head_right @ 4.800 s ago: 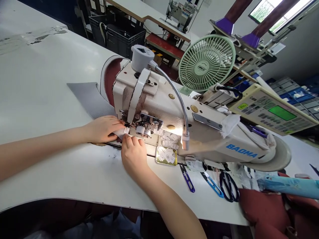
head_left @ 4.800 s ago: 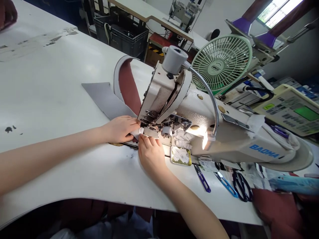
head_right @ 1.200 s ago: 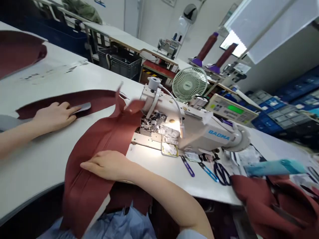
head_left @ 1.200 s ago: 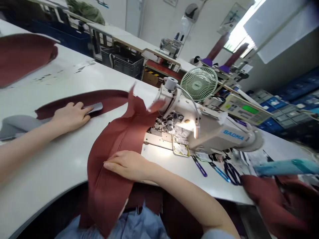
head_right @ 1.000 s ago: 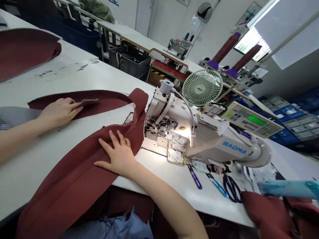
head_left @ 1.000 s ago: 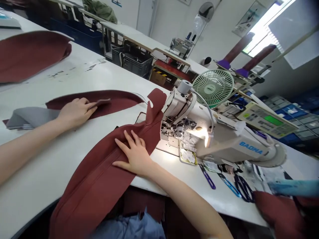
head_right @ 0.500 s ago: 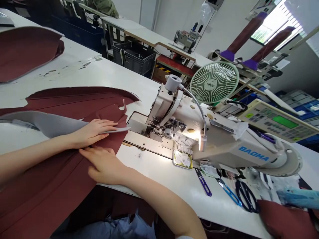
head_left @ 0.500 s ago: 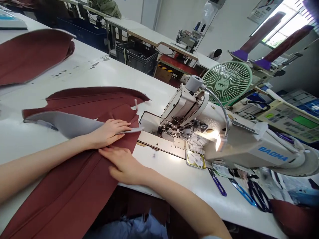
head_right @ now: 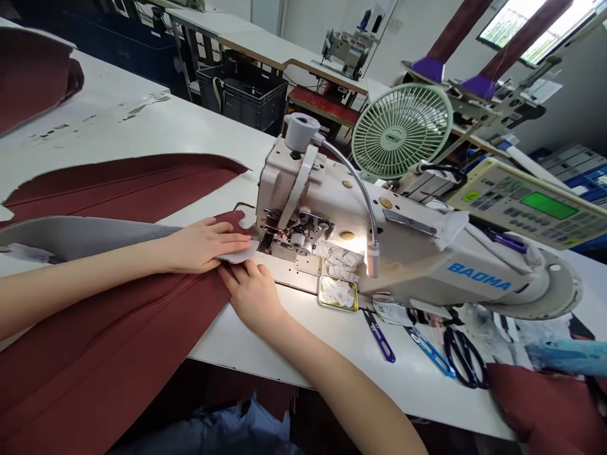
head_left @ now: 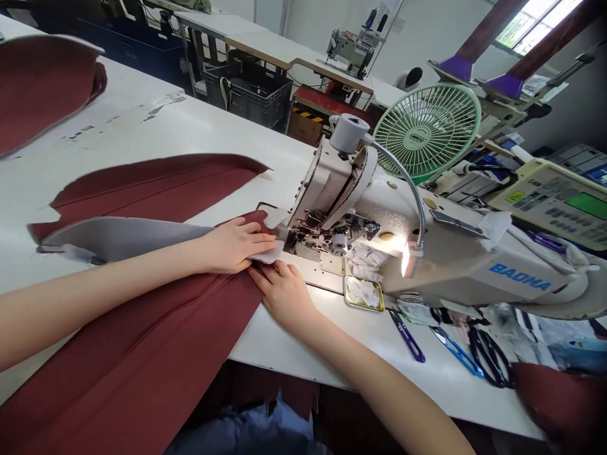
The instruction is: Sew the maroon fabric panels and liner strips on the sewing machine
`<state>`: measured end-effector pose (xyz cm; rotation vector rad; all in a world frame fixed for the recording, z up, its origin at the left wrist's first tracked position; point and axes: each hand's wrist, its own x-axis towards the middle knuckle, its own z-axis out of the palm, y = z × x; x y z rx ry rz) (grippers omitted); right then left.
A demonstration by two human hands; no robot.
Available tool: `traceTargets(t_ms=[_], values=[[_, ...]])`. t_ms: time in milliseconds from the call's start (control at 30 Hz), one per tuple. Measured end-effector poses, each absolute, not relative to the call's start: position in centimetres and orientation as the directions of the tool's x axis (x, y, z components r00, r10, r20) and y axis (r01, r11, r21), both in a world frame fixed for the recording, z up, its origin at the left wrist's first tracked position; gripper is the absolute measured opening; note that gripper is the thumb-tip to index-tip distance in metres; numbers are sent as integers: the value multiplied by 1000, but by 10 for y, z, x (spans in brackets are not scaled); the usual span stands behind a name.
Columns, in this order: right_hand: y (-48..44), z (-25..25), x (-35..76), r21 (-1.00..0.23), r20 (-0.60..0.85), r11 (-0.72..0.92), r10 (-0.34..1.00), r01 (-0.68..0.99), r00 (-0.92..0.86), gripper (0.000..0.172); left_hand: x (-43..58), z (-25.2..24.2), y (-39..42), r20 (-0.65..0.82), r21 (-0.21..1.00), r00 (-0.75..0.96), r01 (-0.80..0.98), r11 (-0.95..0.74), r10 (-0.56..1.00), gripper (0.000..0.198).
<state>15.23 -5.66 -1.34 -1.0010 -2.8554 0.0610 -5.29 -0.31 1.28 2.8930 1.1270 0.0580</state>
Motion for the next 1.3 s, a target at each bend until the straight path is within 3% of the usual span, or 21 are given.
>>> traceTargets(t_ms=[133,233,367,567,667,867,1300], values=[[-56,-21,170,-92,151,795,606,599,-781,49,-57,7,-5,119,-10,597,800,-601,793,60],[-56,-28,173,-110,197,797,603,594,-773,51,-64,3,-4,112,-18,549,834,-551,828,57],[-56,-31,171,-153,235,793,609,590,-758,49,-62,-3,-7,143,73,644,750,-657,751,51],[-54,-29,171,-163,239,805,593,571,-769,36,-48,-6,-15,48,203,756,632,-748,653,68],[-54,-30,171,-180,231,792,610,583,-758,36,-44,0,-12,19,178,737,662,-728,675,62],[-55,-32,171,-190,257,785,619,589,-742,48,-41,-2,-6,111,113,710,686,-719,695,55],[-59,-25,171,-161,228,747,664,645,-712,46,-47,-11,4,107,79,753,644,-761,649,53]])
